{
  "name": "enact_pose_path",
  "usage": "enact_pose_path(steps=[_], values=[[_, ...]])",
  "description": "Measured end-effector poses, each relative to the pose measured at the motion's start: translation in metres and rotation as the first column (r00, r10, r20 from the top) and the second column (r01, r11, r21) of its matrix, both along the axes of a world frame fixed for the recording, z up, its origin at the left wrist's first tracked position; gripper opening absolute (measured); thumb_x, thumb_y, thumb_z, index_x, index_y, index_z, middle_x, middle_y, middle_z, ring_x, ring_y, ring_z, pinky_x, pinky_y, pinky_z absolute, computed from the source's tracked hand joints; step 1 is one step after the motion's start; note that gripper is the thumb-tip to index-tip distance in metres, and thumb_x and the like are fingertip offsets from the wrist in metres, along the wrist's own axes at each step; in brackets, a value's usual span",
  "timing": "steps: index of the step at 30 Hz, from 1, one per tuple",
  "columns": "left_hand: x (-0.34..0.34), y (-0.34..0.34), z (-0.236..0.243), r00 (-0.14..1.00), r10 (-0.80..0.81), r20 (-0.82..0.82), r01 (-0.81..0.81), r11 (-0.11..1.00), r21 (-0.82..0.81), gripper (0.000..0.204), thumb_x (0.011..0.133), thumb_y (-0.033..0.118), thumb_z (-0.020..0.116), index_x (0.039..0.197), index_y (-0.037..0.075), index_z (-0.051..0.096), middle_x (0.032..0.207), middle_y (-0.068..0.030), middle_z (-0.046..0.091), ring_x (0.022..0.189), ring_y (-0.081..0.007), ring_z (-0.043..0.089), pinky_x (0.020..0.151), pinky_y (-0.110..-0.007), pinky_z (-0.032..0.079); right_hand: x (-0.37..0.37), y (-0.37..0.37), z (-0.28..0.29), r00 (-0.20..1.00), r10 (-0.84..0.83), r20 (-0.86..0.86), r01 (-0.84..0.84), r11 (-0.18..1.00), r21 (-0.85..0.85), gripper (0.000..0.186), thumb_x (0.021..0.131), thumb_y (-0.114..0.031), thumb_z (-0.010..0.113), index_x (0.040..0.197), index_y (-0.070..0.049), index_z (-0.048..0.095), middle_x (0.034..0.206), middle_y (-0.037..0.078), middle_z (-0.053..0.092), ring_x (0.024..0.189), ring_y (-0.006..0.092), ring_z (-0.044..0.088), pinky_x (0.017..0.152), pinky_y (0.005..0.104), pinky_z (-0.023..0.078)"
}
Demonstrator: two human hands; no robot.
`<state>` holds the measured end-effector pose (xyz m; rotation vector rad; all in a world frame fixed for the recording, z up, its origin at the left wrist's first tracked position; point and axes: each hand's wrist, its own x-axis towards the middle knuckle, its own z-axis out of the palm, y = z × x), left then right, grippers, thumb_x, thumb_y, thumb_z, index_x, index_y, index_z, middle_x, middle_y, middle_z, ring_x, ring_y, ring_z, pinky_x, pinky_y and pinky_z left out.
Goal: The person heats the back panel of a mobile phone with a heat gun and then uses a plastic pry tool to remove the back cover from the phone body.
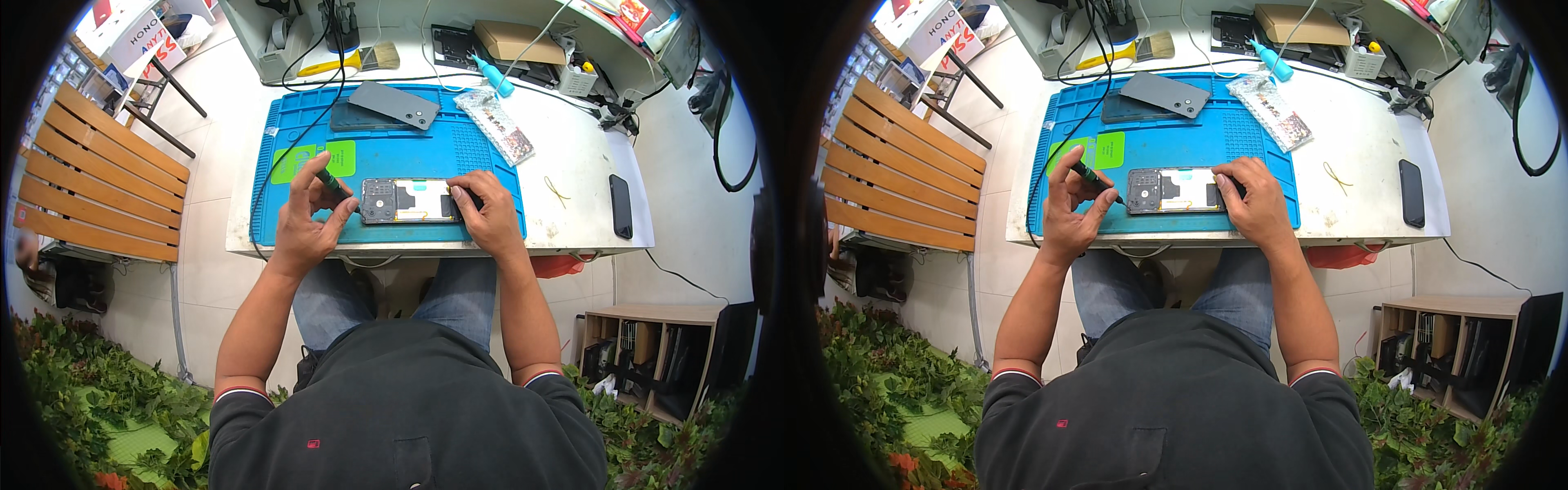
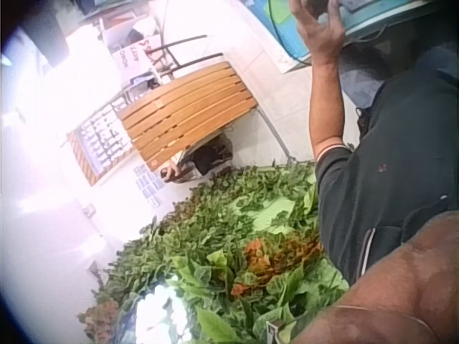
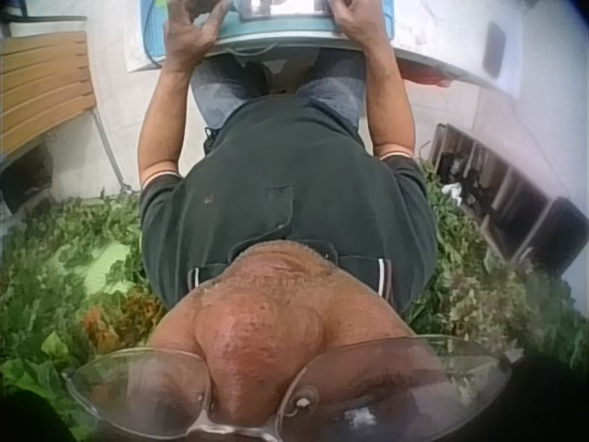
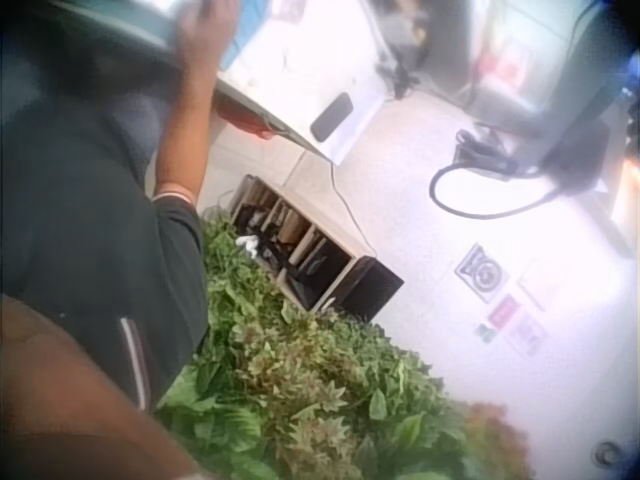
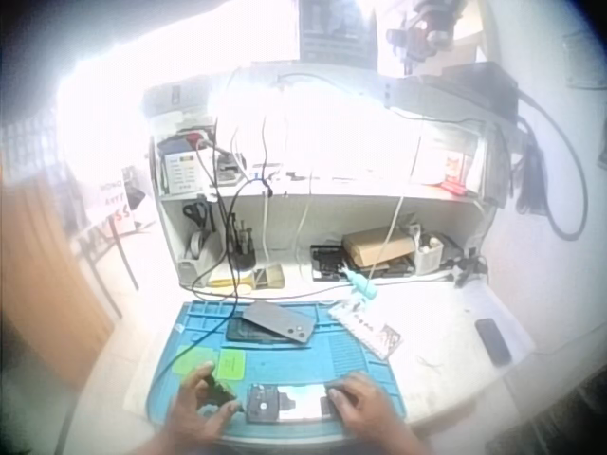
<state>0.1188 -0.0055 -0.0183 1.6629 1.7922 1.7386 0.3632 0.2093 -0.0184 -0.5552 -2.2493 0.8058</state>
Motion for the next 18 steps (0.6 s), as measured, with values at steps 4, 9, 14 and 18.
enact_pose_path(steps=[4, 9, 14, 18], values=[[0.000, -0.003, 0.009, 0.987, -0.044, -0.156, 0.047, 0.999, 0.017, 0.080, 0.097, -0.003, 0.085, 0.165, 0.008, 0.044, 0.113, -0.0139, 0.079, 0.100, -0.0213, 0.081, 0.092, -0.035, 0.067, 0.000, 0.000, -0.001, 1.000, -0.006, 0.000, 0.006, 1.000, 0.003, 0.013, 0.103, -0.010, 0.074, 0.109, -0.001, 0.081, 0.099, 0.012, 0.077, 0.095, 0.0313, 0.067, 0.086, 0.0424, 0.055], [-0.003, 0.000, 0.030, 0.970, -0.130, -0.205, 0.141, 0.989, 0.043, 0.069, 0.093, -0.005, 0.087, 0.156, 0.006, 0.061, 0.118, -0.0157, 0.081, 0.108, -0.0248, 0.082, 0.093, -0.036, 0.067, 0.000, -0.002, 0.001, 1.000, -0.008, 0.005, 0.008, 1.000, 0.013, 0.012, 0.103, -0.010, 0.073, 0.108, -0.001, 0.081, 0.100, 0.013, 0.077, 0.095, 0.0320, 0.067, 0.086, 0.0425, 0.055], [-0.001, 0.003, 0.052, 0.950, -0.047, -0.310, 0.044, 0.999, -0.017, 0.057, 0.093, -0.001, 0.088, 0.147, 0.006, 0.072, 0.117, -0.0144, 0.081, 0.096, -0.0228, 0.080, 0.085, -0.035, 0.064, -0.001, -0.003, -0.002, 1.000, -0.013, -0.022, 0.013, 1.000, 0.018, 0.011, 0.102, -0.008, 0.074, 0.107, -0.001, 0.080, 0.099, 0.012, 0.076, 0.094, 0.0326, 0.067, 0.085, 0.0431, 0.054], [-0.002, 0.001, 0.061, 0.950, -0.052, -0.307, 0.016, 0.993, -0.120, 0.056, 0.092, 0.003, 0.090, 0.145, 0.009, 0.075, 0.113, -0.0125, 0.081, 0.089, -0.0207, 0.076, 0.081, -0.036, 0.063, -0.001, -0.003, -0.001, 1.000, -0.008, -0.022, 0.009, 1.000, 0.016, 0.010, 0.101, -0.008, 0.074, 0.107, -0.001, 0.080, 0.098, 0.013, 0.076, 0.094, 0.0328, 0.067, 0.084, 0.0438, 0.054]])
